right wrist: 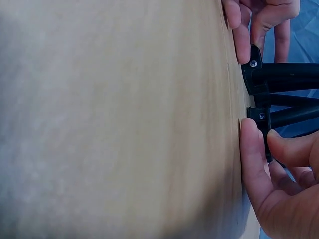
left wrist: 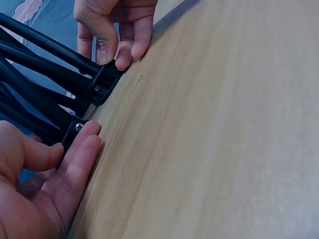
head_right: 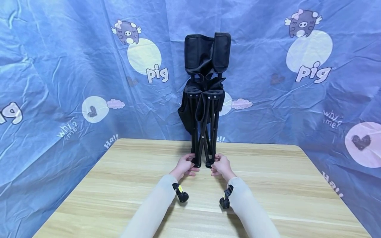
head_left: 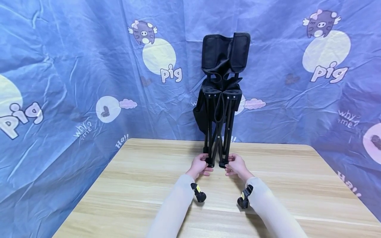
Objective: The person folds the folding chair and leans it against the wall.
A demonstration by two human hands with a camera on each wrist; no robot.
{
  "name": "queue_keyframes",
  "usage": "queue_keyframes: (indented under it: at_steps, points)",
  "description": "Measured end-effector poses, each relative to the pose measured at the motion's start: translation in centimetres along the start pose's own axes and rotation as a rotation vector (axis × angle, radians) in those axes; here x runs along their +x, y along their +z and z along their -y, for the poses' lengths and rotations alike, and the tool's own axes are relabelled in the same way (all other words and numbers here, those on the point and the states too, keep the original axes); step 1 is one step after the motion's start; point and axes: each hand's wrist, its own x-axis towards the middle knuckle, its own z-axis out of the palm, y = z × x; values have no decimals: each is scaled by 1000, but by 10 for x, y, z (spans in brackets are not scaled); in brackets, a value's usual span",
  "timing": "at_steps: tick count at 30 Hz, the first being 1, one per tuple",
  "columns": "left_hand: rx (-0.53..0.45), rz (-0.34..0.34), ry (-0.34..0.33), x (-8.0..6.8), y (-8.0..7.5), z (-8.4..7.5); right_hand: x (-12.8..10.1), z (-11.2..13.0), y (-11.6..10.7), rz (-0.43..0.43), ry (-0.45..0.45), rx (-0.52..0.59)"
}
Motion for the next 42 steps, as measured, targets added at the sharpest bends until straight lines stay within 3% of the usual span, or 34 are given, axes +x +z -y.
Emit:
queue_keyframes:
  at_steps: [15,25,31,42]
  points:
    - [27,-54,-1,3,6,-9,5,3,1,-42,-12,-22]
    - [0,-64,-10,6,3,-9,8,4,5,-68,-5,-39]
    - [-14,-109,12,6,-2,-9,12,2,9,-76,-21,-39]
    - [-204,-105,65,9,-2,5,15,1,5,-76,-2,82]
